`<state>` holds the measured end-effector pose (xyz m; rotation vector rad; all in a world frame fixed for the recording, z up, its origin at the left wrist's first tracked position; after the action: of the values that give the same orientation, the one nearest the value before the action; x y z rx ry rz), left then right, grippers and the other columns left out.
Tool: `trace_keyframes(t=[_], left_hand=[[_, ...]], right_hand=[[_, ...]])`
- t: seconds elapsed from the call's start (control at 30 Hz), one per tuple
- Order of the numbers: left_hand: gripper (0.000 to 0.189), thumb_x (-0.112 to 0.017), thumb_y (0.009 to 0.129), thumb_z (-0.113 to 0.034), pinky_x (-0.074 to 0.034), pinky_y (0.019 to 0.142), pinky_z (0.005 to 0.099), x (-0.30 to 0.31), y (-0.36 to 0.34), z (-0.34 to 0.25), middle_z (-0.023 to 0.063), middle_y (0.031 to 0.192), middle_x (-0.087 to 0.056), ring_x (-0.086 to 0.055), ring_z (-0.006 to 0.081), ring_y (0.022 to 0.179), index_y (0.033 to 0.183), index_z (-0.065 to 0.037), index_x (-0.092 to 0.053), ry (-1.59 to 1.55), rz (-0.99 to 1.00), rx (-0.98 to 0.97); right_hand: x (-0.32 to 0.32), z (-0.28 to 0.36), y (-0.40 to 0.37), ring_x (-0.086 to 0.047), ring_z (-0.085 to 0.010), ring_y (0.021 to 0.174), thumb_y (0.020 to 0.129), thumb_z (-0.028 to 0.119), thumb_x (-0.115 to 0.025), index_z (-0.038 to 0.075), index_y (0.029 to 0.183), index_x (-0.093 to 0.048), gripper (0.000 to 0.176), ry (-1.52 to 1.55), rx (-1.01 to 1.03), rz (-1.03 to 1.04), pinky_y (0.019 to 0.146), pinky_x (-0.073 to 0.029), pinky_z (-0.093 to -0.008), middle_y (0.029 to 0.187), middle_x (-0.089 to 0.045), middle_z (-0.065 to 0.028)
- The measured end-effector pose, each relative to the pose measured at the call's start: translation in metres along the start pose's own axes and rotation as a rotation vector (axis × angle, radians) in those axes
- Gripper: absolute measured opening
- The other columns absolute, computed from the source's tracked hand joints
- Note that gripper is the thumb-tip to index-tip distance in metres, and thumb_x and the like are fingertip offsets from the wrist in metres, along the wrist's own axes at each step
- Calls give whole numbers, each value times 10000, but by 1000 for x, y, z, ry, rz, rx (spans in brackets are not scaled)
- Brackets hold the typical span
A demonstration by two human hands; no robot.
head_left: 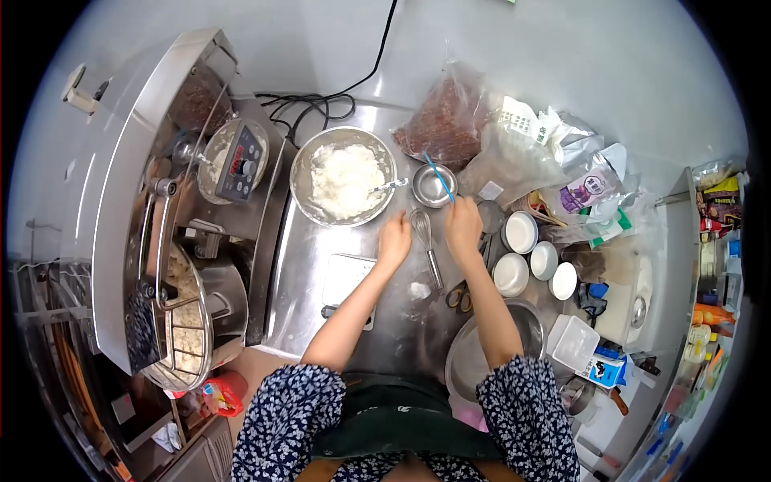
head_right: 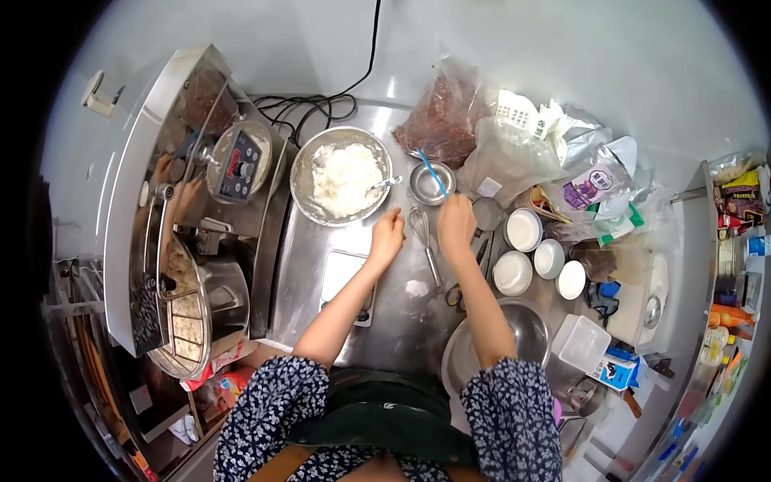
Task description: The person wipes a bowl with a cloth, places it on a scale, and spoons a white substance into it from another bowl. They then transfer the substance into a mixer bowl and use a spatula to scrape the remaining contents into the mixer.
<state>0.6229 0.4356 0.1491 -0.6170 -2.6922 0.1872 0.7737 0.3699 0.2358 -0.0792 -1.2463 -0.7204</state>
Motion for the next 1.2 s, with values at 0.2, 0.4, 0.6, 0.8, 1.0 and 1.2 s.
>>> trace_keyframes(t=[0.2,0.4,0.6,0.8,1.0,1.2], left_hand=[[270,-470,914,-216,-497,672,496,-35,59,-36,244,845,-619,-623,407,764,869,17,-599,433,-231,-127],[273,-489,848,-191,-494,684,506,-40,75,-30,266,763,-625,-625,427,733,777,22,-645,453,-279,-81],[219,-484,867,-109,-429,620,496,-19,17,-51,280,705,-565,-568,450,688,742,48,-572,282,-262,-255],[177,-470,854,-74,-432,587,404,98,-115,-13,261,702,-558,-568,337,585,833,45,-598,227,-240,51],[211,-475,858,-87,-433,600,451,149,-159,33,271,709,-563,-578,414,648,750,60,-581,375,-285,54],[213,-491,872,-112,-465,670,456,155,-158,48,275,785,-598,-601,422,746,861,53,-625,367,-248,-4]], right_hand=[[101,-13,-90,-545,-320,711,848,13,-558,-33,970,-596,136,386,-166,1,635,-428,-377,813,-539,-167],[136,-39,-159,-550,-246,695,847,-4,-550,-30,950,-604,119,452,-456,71,608,-422,-320,804,-551,-133],[139,-54,-174,-548,-233,679,844,12,-569,-20,968,-607,133,485,-472,-32,592,-417,-305,800,-547,-116],[110,-31,-177,-516,-109,693,866,25,-574,-19,1020,-597,162,628,-511,83,605,-399,-231,816,-543,-66],[2,-5,-194,-528,-375,883,802,-31,-546,-31,1016,-565,215,452,-482,9,786,-421,-420,912,-545,-192],[-32,29,-220,-496,-402,932,800,-43,-525,-65,1059,-531,260,308,-311,49,826,-401,-445,992,-484,-225]])
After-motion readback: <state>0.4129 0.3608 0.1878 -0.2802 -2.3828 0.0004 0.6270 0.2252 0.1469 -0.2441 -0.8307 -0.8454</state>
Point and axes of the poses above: each hand's wrist, its own y-axis towards the middle knuckle, its own x-axis out of the back of the hand, z = x × y, the point moved 7 cm from there along y, towards the middle knuckle
